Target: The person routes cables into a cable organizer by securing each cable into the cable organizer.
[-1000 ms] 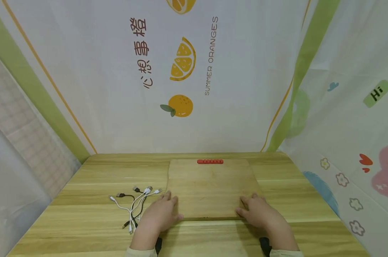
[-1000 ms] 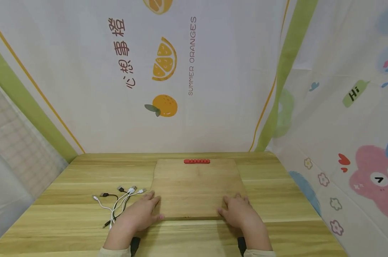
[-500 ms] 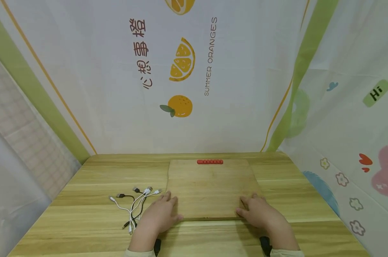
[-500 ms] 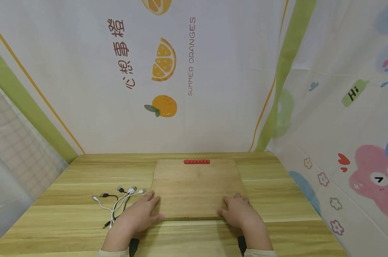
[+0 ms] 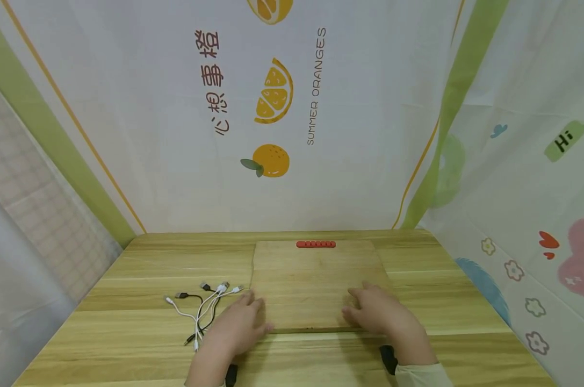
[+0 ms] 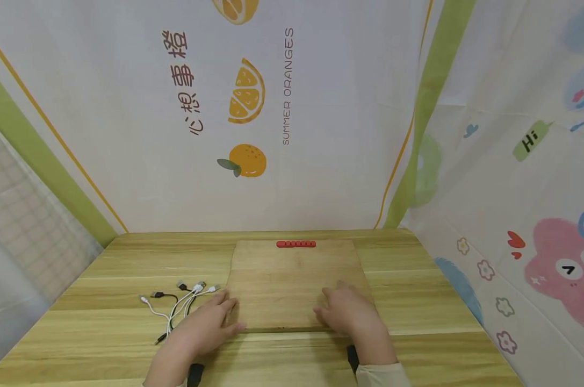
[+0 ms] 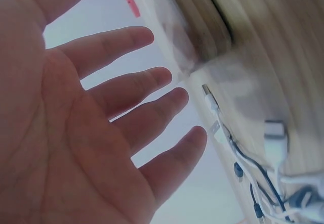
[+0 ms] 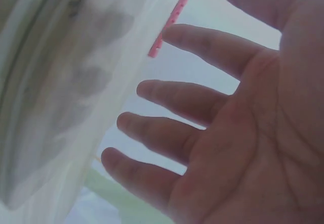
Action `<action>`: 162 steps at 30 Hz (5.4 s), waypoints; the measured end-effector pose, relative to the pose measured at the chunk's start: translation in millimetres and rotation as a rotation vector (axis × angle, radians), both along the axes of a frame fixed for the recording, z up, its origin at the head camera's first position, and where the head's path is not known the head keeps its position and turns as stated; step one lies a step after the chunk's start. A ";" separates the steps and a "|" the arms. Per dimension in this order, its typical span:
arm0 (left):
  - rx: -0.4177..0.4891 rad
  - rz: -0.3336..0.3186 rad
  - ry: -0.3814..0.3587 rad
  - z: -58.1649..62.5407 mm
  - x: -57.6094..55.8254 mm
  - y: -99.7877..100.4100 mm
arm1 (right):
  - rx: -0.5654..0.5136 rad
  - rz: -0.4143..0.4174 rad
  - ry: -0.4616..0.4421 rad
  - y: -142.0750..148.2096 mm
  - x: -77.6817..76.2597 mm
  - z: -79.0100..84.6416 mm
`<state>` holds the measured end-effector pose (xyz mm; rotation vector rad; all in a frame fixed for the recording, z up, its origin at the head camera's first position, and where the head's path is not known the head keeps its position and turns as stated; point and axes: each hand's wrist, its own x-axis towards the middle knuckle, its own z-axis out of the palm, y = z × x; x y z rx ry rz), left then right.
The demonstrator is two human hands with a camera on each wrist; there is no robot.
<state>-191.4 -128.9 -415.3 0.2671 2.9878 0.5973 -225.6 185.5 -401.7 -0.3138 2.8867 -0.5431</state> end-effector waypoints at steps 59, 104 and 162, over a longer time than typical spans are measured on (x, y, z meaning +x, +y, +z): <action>-0.101 0.199 -0.057 3.7 -16.2 -97.5 | 0.425 0.602 0.432 -231.1 -75.8 2.9; -0.096 0.199 -0.045 4.8 -12.5 -104.7 | 0.539 0.676 0.538 -257.0 -69.3 -7.6; -0.080 0.080 0.166 39.5 -31.5 5.0 | -0.165 0.553 0.377 -138.0 -125.1 70.1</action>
